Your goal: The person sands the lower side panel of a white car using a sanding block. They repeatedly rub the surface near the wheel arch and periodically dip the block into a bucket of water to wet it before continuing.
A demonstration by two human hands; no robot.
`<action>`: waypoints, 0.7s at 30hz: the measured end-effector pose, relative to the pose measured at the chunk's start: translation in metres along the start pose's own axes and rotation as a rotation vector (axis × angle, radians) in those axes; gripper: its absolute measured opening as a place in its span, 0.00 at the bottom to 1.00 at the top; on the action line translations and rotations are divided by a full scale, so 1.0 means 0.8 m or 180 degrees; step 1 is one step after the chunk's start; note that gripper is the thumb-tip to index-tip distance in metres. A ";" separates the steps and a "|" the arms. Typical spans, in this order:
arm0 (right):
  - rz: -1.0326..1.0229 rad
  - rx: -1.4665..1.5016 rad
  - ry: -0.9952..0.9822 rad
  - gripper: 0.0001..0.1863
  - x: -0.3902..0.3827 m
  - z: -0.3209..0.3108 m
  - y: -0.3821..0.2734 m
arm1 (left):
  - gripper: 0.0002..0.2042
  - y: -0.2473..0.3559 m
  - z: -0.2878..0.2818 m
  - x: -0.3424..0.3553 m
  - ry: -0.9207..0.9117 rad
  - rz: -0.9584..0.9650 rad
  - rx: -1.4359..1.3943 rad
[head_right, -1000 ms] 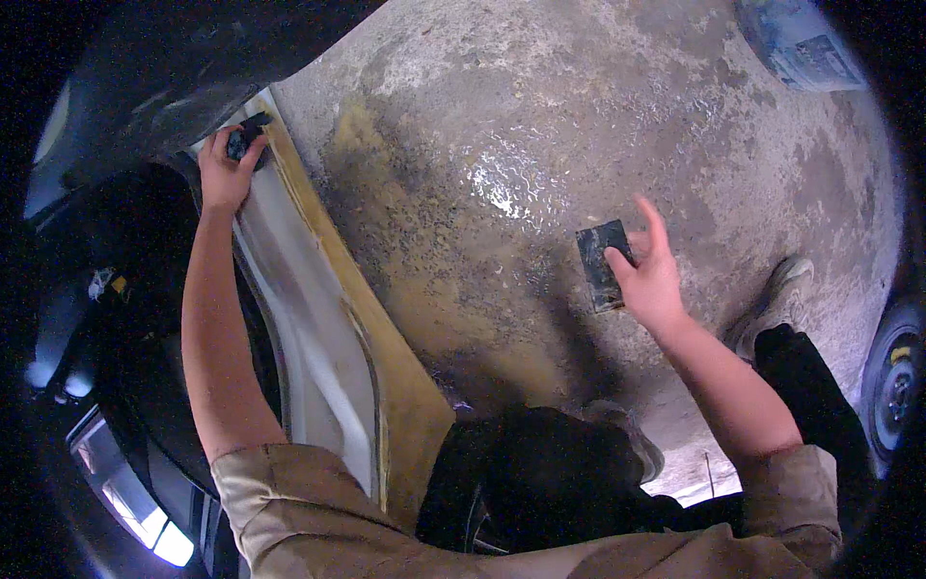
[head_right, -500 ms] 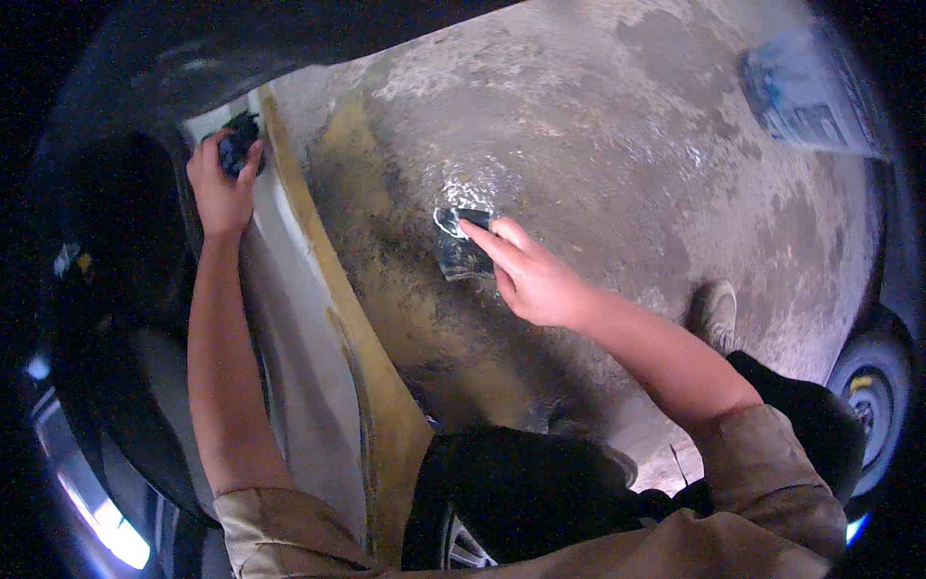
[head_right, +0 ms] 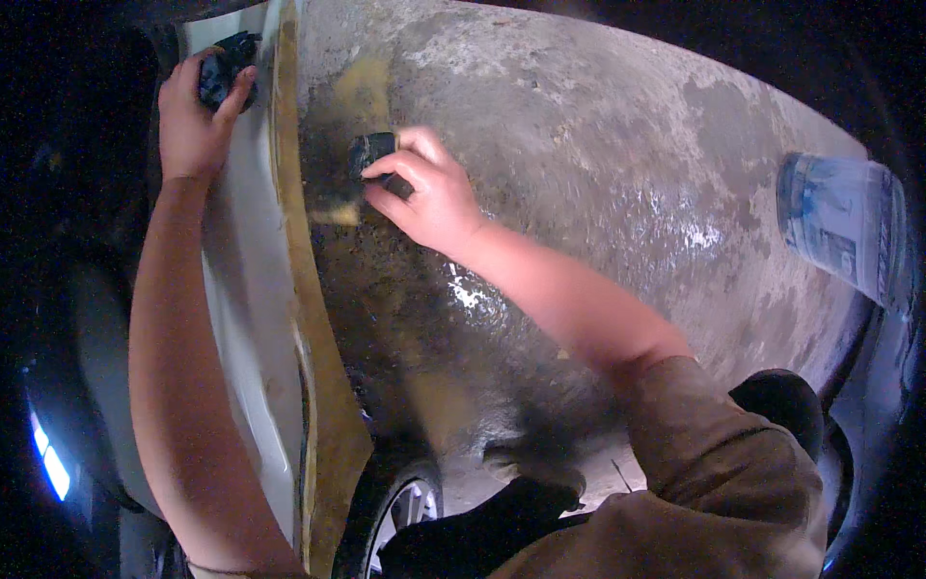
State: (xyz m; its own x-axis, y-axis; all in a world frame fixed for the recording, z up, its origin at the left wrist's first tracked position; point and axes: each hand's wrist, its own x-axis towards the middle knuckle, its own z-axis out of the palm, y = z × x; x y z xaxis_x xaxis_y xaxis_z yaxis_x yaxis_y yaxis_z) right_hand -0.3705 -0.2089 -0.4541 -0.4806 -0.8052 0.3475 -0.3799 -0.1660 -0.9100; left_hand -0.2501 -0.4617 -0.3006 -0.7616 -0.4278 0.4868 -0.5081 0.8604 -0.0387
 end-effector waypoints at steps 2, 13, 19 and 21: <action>-0.0324 -0.0417 0.0562 0.12 0.012 0.016 0.008 | 0.25 -0.004 0.001 -0.002 0.0017 0.0053 0.0056; 0.1422 0.0744 0.0803 0.12 0.040 0.038 0.009 | 0.20 0.016 -0.015 0.004 -0.0159 -0.0291 -0.0255; 0.0592 0.2066 0.0357 0.17 0.058 0.062 -0.003 | 0.23 0.033 -0.035 0.011 -0.0658 -0.0721 -0.0054; 0.0584 0.1766 0.0453 0.15 0.063 0.073 -0.007 | 0.22 0.033 -0.035 0.011 -0.0713 -0.0706 0.0164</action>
State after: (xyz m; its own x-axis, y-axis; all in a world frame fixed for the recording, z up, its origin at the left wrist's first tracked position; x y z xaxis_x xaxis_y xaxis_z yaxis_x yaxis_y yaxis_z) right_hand -0.3465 -0.2820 -0.4446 -0.6148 -0.7711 0.1656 0.1703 -0.3348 -0.9268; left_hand -0.2589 -0.4352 -0.2732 -0.6967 -0.6587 0.2842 -0.6870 0.7267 0.0001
